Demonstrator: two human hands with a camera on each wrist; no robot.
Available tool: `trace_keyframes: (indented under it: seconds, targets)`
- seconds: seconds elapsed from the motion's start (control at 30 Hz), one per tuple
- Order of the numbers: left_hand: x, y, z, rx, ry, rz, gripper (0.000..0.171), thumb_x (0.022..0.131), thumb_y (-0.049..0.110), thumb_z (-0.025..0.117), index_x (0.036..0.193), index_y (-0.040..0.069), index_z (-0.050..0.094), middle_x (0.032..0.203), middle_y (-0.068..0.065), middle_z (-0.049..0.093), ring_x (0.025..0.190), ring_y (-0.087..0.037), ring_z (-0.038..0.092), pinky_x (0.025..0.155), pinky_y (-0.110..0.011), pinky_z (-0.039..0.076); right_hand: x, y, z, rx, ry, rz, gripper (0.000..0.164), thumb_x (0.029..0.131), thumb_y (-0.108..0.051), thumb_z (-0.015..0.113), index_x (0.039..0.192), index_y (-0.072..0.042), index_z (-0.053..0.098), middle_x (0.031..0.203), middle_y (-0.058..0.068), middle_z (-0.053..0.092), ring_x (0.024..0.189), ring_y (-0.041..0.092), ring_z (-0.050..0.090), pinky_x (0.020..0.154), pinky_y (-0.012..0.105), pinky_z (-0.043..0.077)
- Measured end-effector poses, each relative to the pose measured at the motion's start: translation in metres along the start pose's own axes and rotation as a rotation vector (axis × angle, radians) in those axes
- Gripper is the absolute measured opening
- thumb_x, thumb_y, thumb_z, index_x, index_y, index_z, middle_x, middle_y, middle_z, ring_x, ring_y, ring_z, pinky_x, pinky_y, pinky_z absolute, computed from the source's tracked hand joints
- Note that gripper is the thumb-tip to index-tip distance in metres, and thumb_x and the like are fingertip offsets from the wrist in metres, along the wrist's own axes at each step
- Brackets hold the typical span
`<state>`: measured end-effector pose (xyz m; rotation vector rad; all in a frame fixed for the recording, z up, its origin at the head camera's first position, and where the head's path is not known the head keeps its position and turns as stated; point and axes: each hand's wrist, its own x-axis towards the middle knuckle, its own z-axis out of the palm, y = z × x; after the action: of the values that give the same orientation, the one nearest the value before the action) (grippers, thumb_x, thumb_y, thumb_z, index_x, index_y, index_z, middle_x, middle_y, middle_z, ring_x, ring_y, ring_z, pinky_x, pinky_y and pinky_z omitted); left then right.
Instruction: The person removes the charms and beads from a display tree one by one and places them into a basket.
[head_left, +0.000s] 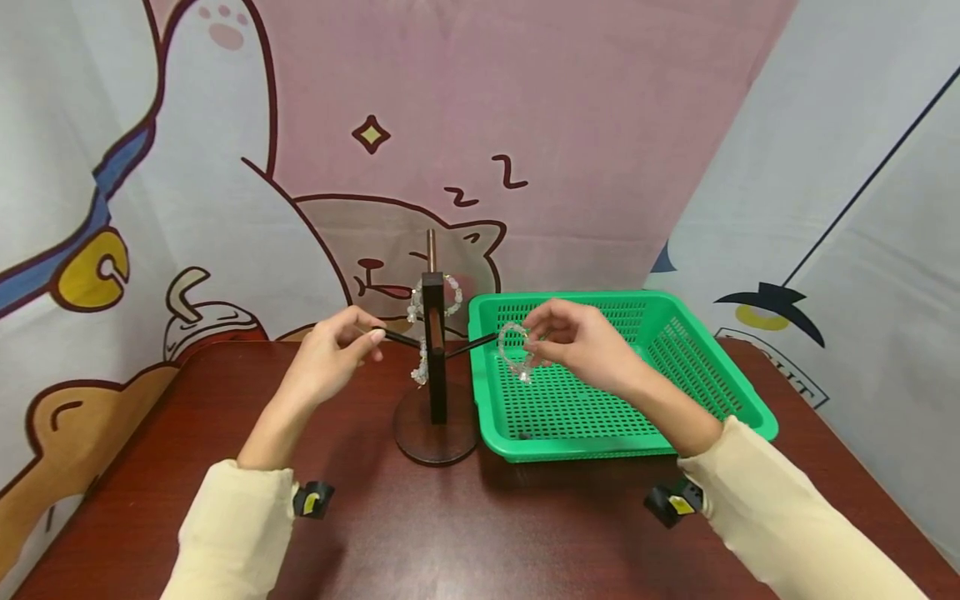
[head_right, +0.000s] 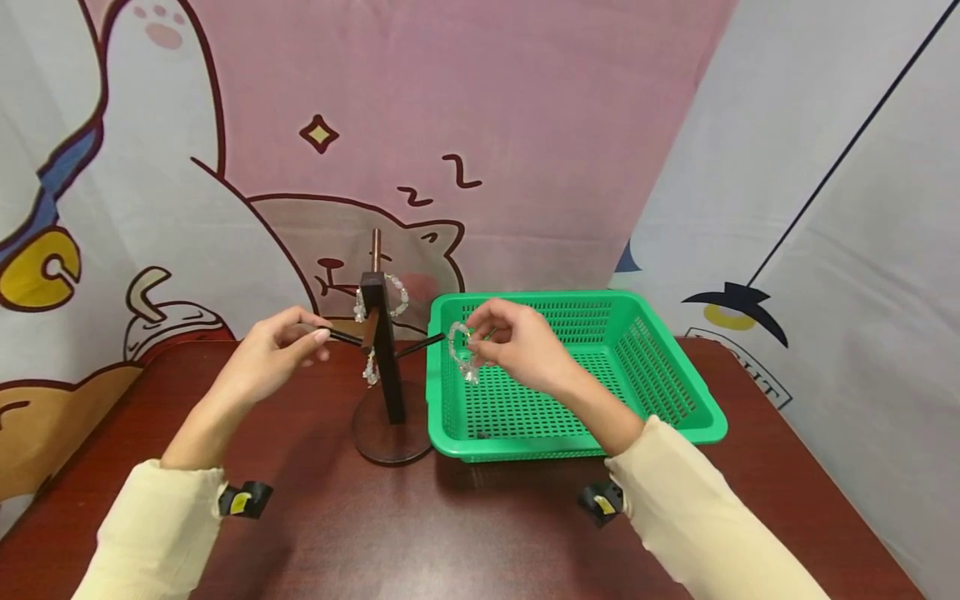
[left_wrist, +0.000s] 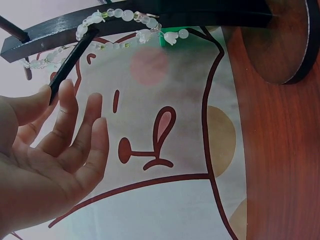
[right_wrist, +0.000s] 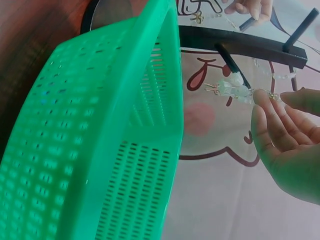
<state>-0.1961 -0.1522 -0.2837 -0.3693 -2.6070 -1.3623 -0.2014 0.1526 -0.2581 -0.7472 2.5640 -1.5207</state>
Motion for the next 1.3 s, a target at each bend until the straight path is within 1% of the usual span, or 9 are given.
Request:
trace_keyframes:
  seconds: [0.23,0.43,0.53,0.73,0.8,0.9,1.0,1.13,1.3]
  targets:
    - [-0.001,0.001,-0.001,0.005,0.000,-0.005,0.014,0.092,0.013,0.055,0.101,0.004,0.060,0.070,-0.008,0.062,0.065,-0.017,0.053,0.061,-0.030,0.042,-0.010,0.003,-0.011,-0.021,-0.004,0.014,0.022,0.086,-0.002,0.061,0.106,0.004,0.056,0.089,0.017,0.061,0.074,0.024,0.064,0.068,0.033,0.051]
    - [-0.001,0.001,-0.001,0.000,-0.001,0.001,0.014,0.092,0.012,0.055,0.101,0.003,0.060,0.072,-0.012,0.063,0.065,-0.017,0.053,0.061,-0.030,0.042,-0.020,0.012,-0.021,-0.051,-0.010,0.045,0.022,0.086,-0.003,0.061,0.107,0.002,0.056,0.089,0.016,0.061,0.074,0.025,0.063,0.067,0.034,0.051]
    - [-0.001,0.001,-0.001,0.000,-0.001,0.001,0.014,0.092,0.012,0.055,0.101,0.003,0.060,0.070,-0.009,0.062,0.065,-0.017,0.053,0.061,-0.030,0.042,-0.025,0.018,-0.024,-0.047,-0.019,0.057,0.022,0.086,-0.003,0.061,0.106,0.002,0.055,0.089,0.017,0.061,0.074,0.027,0.063,0.067,0.034,0.051]
    - [0.000,0.000,-0.001,-0.001,-0.002,0.003,0.013,0.092,0.013,0.055,0.101,0.004,0.060,0.068,-0.004,0.061,0.065,-0.017,0.053,0.060,-0.030,0.042,-0.035,0.029,-0.029,-0.052,-0.038,0.076,0.023,0.086,-0.004,0.061,0.107,0.003,0.055,0.089,0.017,0.061,0.072,0.023,0.061,0.066,0.033,0.050]
    - [0.000,0.000,-0.001,-0.002,-0.004,0.002,0.013,0.092,0.013,0.055,0.102,0.004,0.060,0.068,-0.004,0.061,0.065,-0.017,0.053,0.061,-0.030,0.042,-0.039,0.033,-0.029,-0.051,-0.045,0.079,0.023,0.086,-0.004,0.061,0.107,0.003,0.055,0.089,0.017,0.061,0.074,0.023,0.061,0.067,0.033,0.051]
    - [0.000,0.000,-0.001,-0.001,-0.004,0.003,0.014,0.093,0.013,0.055,0.102,0.004,0.059,0.069,-0.005,0.061,0.065,-0.017,0.053,0.061,-0.030,0.042,-0.043,0.039,-0.029,-0.042,-0.055,0.084,0.023,0.086,-0.003,0.061,0.107,0.004,0.054,0.090,0.018,0.060,0.077,0.023,0.062,0.069,0.036,0.051]
    - [0.000,-0.001,-0.001,-0.002,-0.003,0.004,0.014,0.093,0.013,0.055,0.102,0.004,0.059,0.071,-0.009,0.062,0.066,-0.017,0.054,0.062,-0.031,0.042,-0.048,0.044,-0.028,-0.043,-0.066,0.085,0.025,0.086,-0.003,0.061,0.108,0.005,0.054,0.090,0.018,0.060,0.078,0.021,0.062,0.070,0.037,0.051]
    - [0.000,-0.001,0.000,-0.005,-0.002,0.007,0.013,0.092,0.012,0.055,0.101,0.004,0.059,0.073,-0.013,0.063,0.066,-0.017,0.055,0.063,-0.031,0.043,-0.052,0.050,-0.028,-0.054,-0.081,0.085,0.025,0.086,-0.004,0.061,0.108,0.004,0.054,0.091,0.018,0.061,0.078,0.020,0.062,0.070,0.035,0.050]
    - [0.000,-0.001,0.000,-0.011,-0.002,0.009,0.013,0.092,0.012,0.055,0.101,0.003,0.059,0.073,-0.014,0.063,0.067,-0.017,0.056,0.064,-0.031,0.044,-0.054,0.056,-0.028,-0.062,-0.095,0.075,0.026,0.087,-0.005,0.061,0.110,0.004,0.054,0.092,0.017,0.061,0.080,0.020,0.062,0.071,0.033,0.050]
